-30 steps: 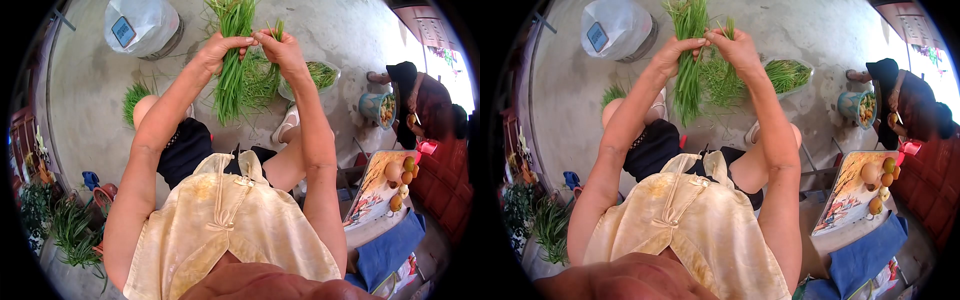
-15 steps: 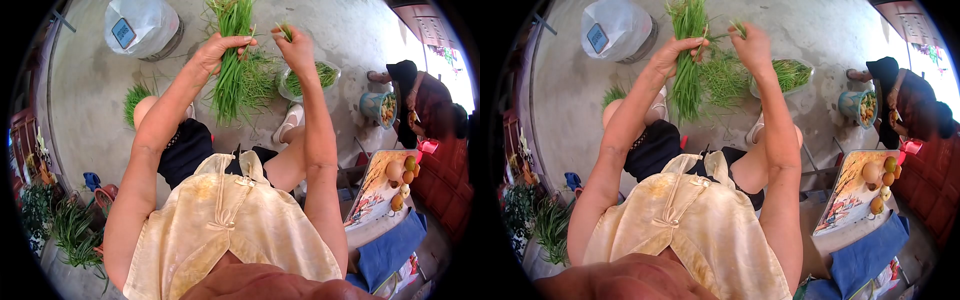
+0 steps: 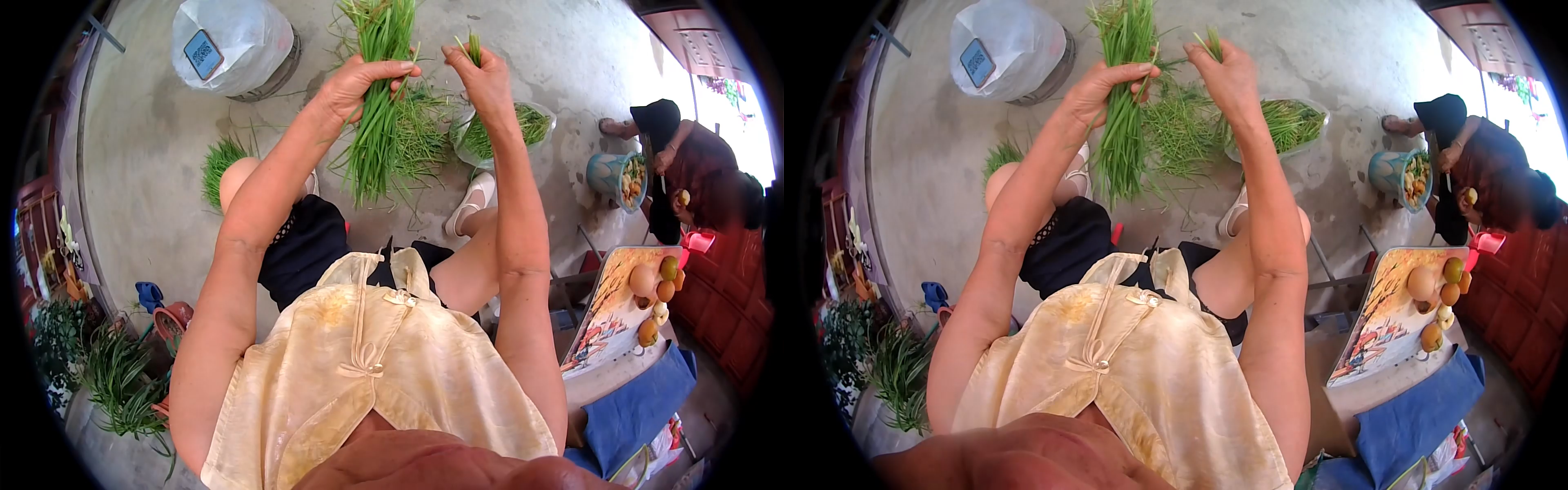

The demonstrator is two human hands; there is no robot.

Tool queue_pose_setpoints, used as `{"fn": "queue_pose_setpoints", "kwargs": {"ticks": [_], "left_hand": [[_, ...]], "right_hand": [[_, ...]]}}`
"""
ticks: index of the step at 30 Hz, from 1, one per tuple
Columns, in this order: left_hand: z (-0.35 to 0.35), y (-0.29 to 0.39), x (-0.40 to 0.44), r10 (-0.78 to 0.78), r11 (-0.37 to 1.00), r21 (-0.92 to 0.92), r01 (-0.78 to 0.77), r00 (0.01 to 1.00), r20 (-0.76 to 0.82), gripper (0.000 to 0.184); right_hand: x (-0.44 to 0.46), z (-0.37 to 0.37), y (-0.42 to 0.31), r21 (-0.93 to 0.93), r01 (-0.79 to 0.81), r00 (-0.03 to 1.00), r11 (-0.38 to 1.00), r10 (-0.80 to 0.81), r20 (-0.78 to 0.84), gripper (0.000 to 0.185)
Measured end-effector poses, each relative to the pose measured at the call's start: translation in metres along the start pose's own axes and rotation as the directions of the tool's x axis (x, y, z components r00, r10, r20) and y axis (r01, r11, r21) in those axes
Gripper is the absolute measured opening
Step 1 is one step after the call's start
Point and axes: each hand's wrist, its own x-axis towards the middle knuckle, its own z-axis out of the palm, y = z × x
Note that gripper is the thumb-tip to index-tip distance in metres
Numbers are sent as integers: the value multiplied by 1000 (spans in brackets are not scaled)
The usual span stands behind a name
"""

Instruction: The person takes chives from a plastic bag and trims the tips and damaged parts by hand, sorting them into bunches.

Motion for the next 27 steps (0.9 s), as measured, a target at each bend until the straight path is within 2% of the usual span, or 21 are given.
{"fn": "queue_pose_setpoints", "kwargs": {"ticks": [3, 6, 9, 10, 13, 14, 17, 18, 22, 25, 27], "left_hand": [[-2, -1, 1, -2, 1000, 8, 2, 1000, 13, 22], [4, -1, 0, 36, 999, 40, -35, 999, -18, 23], [6, -6, 2, 87, 992, 81, -93, 994, 65, 23], [5, -9, 3, 76, 994, 67, -81, 995, 68, 25], [5, -11, 4, 55, 998, 25, -57, 996, 69, 33], [7, -8, 2, 53, 998, 11, -54, 996, 66, 36], [8, -5, -1, 41, 999, -17, -40, 991, 126, 44], [9, -6, -2, 34, 999, -22, -30, 987, 158, 46], [15, -8, -6, -44, 999, -1, 45, 979, 201, 48], [16, -14, -5, -76, 996, 52, 67, 974, 215, 47], [16, -17, -4, -98, 990, 117, 73, 970, 223, 46]], "right_hand": [[0, -3, 6, -90, 119, 992, 989, -115, 47, 24], [-5, 6, -1, 137, 45, 995, 990, -56, 82, 24], [-14, 19, -1, 319, 10, 968, 948, -89, 234, 21], [-16, 22, -1, 370, 36, 970, 928, -121, 210, 20], [-17, 5, -14, 408, -80, 995, 909, 47, 90, 17], [-14, -6, -15, 541, -44, 996, 840, -7, 91, 18], [6, -25, -3, 828, -118, 991, 547, 12, 134, 17], [5, -26, -7, 825, -108, 994, 555, 40, 104, 21], [3, -25, -6, 812, -186, 973, 553, -9, 229, 17], [-1, -17, -10, 729, -53, 996, 682, -11, 84, 14], [-1, -13, -11, 661, -56, 997, 748, 6, 78, 15]]}}
